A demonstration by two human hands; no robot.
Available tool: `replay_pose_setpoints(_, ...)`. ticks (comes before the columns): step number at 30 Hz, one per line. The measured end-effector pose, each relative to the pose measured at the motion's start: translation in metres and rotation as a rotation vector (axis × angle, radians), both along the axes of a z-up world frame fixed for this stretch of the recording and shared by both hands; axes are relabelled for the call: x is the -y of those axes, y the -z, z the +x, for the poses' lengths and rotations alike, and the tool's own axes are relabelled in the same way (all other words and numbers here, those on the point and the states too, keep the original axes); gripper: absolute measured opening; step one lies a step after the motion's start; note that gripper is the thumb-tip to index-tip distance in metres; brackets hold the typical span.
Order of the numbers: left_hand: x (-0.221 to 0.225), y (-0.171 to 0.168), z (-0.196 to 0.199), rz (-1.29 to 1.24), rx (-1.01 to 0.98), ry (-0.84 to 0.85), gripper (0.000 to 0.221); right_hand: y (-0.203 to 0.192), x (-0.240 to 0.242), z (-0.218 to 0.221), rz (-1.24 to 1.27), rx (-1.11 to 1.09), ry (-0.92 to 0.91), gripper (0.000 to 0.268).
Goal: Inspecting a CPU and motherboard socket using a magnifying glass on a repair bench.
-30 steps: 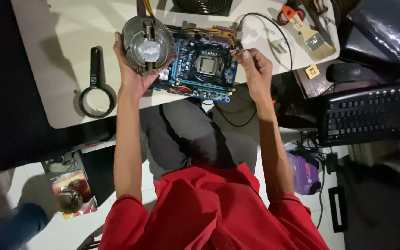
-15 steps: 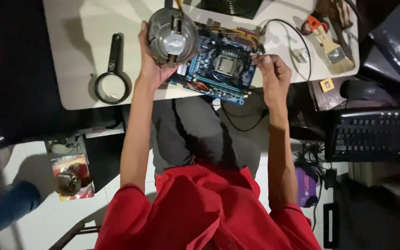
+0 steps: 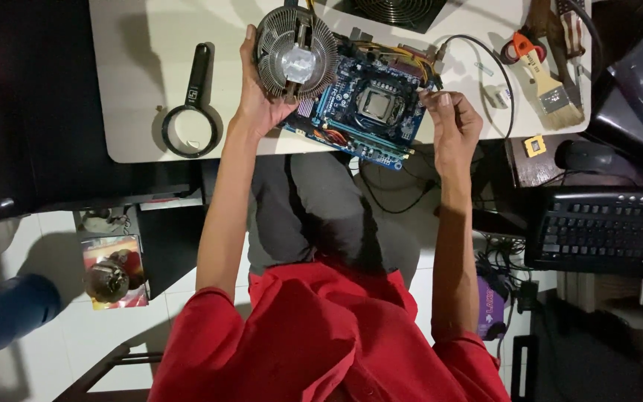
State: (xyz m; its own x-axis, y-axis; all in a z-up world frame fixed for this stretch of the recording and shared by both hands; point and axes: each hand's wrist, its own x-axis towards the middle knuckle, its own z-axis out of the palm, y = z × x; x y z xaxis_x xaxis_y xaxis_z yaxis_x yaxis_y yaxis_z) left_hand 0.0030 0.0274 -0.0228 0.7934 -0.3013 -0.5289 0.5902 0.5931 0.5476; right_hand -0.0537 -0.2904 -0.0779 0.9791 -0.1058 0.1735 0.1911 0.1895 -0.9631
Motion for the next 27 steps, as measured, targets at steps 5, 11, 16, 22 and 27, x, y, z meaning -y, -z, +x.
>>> replay_pose_setpoints(5,0.0,-0.002,0.0,-0.011,0.038,0.028,0.111,0.002,0.002,0.001,0.006,-0.008,-0.007,0.02)
replay_pose_setpoints(11,-0.001,0.001,0.001,0.019,-0.026,-0.023,0.117,0.004,0.002,0.001,0.01,-0.004,-0.006,0.02)
replay_pose_setpoints(16,0.001,-0.005,0.0,-0.076,0.01,-0.018,0.117,0.007,0.003,0.002,0.028,-0.017,-0.002,0.017)
replay_pose_setpoints(22,0.001,-0.005,-0.001,0.0,0.01,0.004,0.107,0.003,0.002,0.001,-0.01,0.01,-0.008,0.022)
replay_pose_setpoints(27,0.002,-0.01,-0.002,0.035,-0.004,-0.02,0.112,0.004,0.003,0.001,0.039,0.005,-0.023,0.01)
